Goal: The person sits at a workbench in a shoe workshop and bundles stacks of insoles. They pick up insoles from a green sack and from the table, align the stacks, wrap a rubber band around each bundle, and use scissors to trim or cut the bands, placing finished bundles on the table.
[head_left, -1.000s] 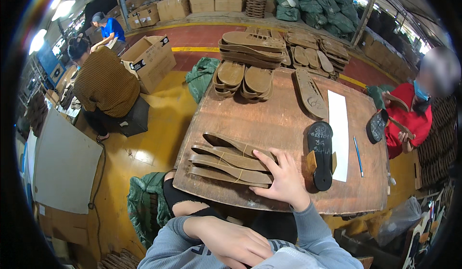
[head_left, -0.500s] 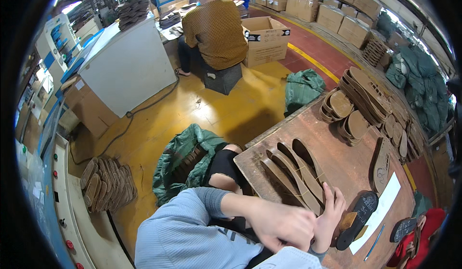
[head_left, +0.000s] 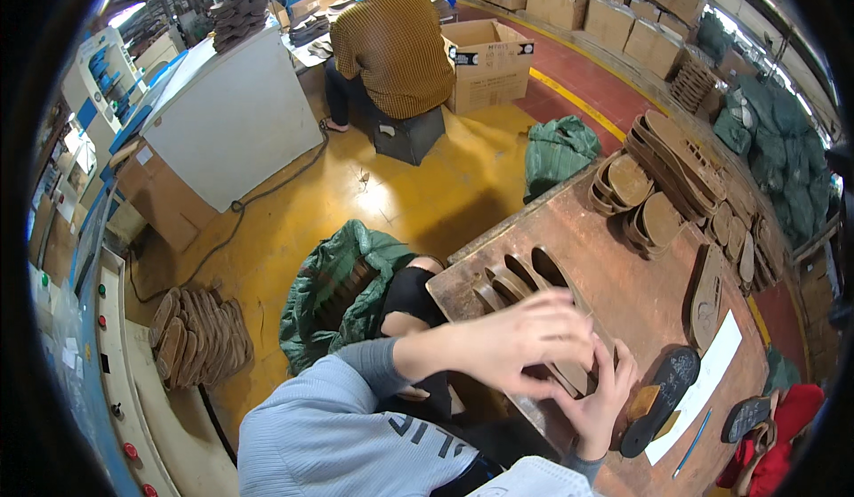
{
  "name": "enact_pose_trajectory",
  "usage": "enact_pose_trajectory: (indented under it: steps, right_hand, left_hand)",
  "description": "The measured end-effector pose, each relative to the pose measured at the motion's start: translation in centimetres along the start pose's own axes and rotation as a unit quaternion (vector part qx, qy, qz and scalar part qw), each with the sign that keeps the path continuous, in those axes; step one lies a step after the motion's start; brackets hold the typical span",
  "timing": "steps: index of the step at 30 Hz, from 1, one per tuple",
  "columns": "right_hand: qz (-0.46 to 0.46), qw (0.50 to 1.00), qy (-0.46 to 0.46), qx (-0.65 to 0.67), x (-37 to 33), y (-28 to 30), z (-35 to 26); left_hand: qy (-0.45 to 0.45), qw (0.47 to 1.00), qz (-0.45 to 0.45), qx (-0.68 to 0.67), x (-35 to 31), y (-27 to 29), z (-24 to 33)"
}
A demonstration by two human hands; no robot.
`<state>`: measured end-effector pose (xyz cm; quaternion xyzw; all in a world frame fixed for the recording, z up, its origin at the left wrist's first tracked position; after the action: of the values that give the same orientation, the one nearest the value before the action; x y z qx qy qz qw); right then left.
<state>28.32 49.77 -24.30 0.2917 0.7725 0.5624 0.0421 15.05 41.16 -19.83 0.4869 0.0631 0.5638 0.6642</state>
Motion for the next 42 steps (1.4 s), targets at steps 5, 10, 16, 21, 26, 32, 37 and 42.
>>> enact_pose_trajectory:
  steps: [5,10,16,21,26,32,37,42]
  right_hand:
    - [-0.014,0.998,0.022,0.054,0.7,0.1,0.5]
    - [-0.023,0.998,-0.031,0.049,0.5,0.4,1.4]
    - [0.024,0.989,-0.095,0.11,-0.9,-0.1,2.6]
    - [0.035,0.976,-0.081,0.2,-1.7,0.0,4.1]
    - [-0.012,0.977,-0.069,0.201,-1.6,0.9,4.6]
    - [-0.07,0.995,-0.047,0.051,-0.1,2.3,2.7]
    - [-0.076,0.995,-0.064,-0.002,1.3,1.5,1.8]
    - [-0.06,0.996,-0.055,0.024,1.1,1.4,2.0]
  left_hand:
    - [0.102,0.97,-0.178,0.128,0.6,-1.8,-3.3]
    - [0.065,0.988,-0.115,0.082,0.4,4.1,-8.6]
    - [0.221,0.92,0.038,-0.323,-4.3,0.3,-16.7]
    - [0.246,0.868,0.115,-0.415,-3.8,-1.2,-14.7]
    - [0.268,0.892,0.123,-0.344,-3.7,-1.7,-12.9]
    - [0.23,0.96,0.137,-0.077,-2.9,0.7,-10.7]
    - [0.078,0.99,-0.046,0.106,1.6,1.6,-6.6]
    - [-0.05,0.964,-0.223,0.139,3.8,0.8,-5.9]
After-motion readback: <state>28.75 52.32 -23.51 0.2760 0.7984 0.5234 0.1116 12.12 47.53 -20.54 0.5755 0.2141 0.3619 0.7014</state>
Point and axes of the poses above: each hand's wrist, its own x-axis towards the middle knuckle, its own y-axis out of the back of the hand, z = x × y, the point moved 8 cm from there along x, towards the middle knuckle, and after that the axes turned 12 degrees about -z, right-handed, at the moved point
